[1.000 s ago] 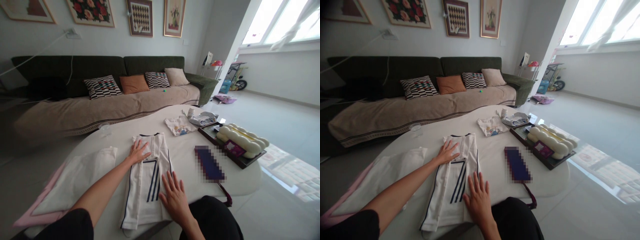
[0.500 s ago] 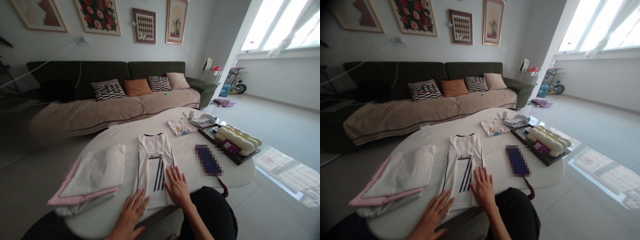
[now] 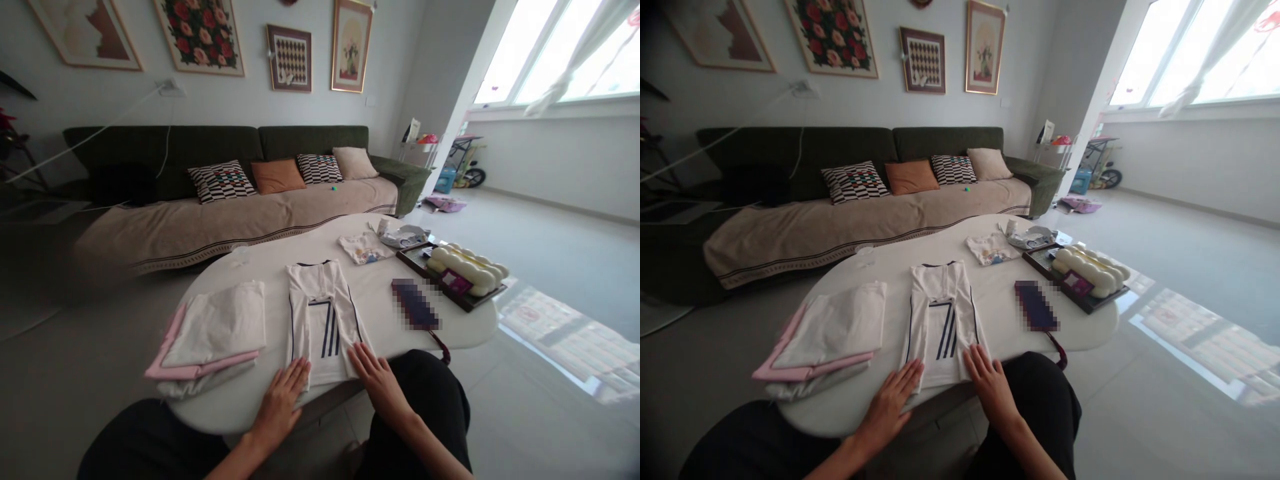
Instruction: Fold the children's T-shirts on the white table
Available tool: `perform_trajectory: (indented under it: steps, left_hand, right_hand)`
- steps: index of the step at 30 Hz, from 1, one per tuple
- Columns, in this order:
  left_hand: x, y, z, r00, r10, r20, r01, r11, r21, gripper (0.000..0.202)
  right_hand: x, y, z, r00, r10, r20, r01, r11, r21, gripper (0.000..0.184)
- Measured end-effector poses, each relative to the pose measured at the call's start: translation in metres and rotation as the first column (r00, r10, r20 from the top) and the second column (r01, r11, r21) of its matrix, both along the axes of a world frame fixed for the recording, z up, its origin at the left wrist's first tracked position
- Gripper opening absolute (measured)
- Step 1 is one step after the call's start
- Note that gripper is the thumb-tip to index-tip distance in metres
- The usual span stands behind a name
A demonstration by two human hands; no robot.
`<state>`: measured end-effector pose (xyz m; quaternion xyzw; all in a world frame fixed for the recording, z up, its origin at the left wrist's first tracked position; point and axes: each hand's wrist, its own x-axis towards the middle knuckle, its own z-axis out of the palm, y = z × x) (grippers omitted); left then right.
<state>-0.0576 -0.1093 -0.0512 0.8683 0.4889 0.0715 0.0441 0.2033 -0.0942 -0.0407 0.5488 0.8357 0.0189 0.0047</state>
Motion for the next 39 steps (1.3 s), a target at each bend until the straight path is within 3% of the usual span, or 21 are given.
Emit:
perform_trajectory:
  steps: [5,10,13,17,23,26,31,35,39]
  left_hand:
    - [0.002,-0.001,0.005,1.0,-0.026,0.0,0.026,1.0,0.017,0.08]
    - [0.003,-0.003,0.01,1.0,-0.017,0.013,0.017,1.0,0.026,0.082]
    - [0.006,-0.005,0.009,1.0,0.01,0.024,-0.011,0.999,0.035,0.083]
    - [0.008,-0.006,0.004,0.999,0.019,0.03,-0.021,0.998,0.057,0.077]
    - [-0.013,-0.01,0.003,0.997,-0.075,0.019,0.073,0.996,0.056,0.065]
    - [-0.026,-0.016,0.008,0.989,-0.146,-0.002,0.146,0.988,0.043,0.065]
    - [-0.035,-0.029,0.014,0.99,-0.134,-0.042,0.134,0.991,-0.008,0.084]
    - [-0.04,-0.033,0.02,0.983,-0.184,0.013,0.185,0.981,-0.061,0.086]
    - [-0.05,-0.028,0.04,0.97,-0.211,0.12,0.226,0.966,-0.128,0.08]
  right_hand:
    - [-0.008,0.011,-0.016,1.0,-0.004,0.009,0.002,0.98,0.201,0.066]
    - [-0.008,0.011,-0.014,1.0,-0.016,-0.024,0.021,0.984,0.178,0.067]
    - [-0.005,0.009,-0.001,0.999,0.003,-0.038,0.0,0.995,0.097,0.072]
    - [0.0,0.004,0.03,0.99,0.107,-0.09,-0.111,0.993,-0.048,0.077]
    - [0.0,-0.018,0.068,0.956,0.157,-0.249,-0.213,0.953,-0.214,0.083]
    - [-0.003,-0.028,0.076,0.947,0.167,-0.274,-0.239,0.937,-0.254,0.076]
    - [-0.01,-0.036,0.087,0.911,0.179,-0.371,-0.295,0.912,-0.284,0.068]
    - [-0.008,-0.034,0.095,0.886,0.128,-0.446,-0.301,0.891,-0.341,0.059]
    - [-0.001,-0.03,0.1,0.882,0.111,-0.458,-0.287,0.897,-0.335,0.055]
